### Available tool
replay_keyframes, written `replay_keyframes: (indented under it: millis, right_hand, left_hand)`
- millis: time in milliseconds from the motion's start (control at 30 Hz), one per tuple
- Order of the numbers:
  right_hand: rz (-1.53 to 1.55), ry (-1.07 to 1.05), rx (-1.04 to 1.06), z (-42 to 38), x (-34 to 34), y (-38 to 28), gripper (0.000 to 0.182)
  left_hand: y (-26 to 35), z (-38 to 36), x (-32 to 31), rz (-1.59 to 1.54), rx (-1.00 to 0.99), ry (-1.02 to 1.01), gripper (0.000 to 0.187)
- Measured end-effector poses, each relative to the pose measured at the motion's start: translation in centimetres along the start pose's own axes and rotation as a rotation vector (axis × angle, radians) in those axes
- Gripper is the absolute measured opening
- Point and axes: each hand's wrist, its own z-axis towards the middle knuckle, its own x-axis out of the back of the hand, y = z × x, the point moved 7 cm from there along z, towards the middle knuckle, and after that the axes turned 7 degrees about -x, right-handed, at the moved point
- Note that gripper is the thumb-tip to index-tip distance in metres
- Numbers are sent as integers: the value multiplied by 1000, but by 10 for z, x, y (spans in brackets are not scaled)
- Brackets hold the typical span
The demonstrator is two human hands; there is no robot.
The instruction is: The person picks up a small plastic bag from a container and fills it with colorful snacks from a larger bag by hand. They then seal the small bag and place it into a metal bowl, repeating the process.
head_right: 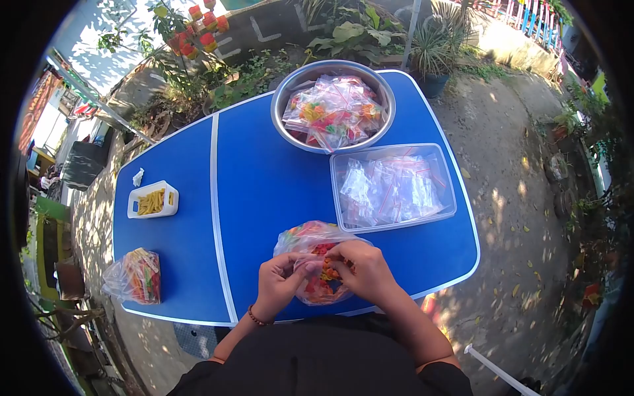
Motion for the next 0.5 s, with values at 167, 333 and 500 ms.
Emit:
replay_keyframes:
  millis: [167, 333, 500]
  right_hand:
    - [351, 77, 37, 2, 14, -6, 21]
    - [224, 4, 184, 0, 15, -21, 18]
    - [263, -64, 91, -2, 13, -16, 16]
  left_hand:
    - [16, 3, -3, 272, -104, -80, 23]
    - [6, 1, -2, 267, -87, -102, 25]
    - [4, 0, -6, 86, -51, -97, 28]
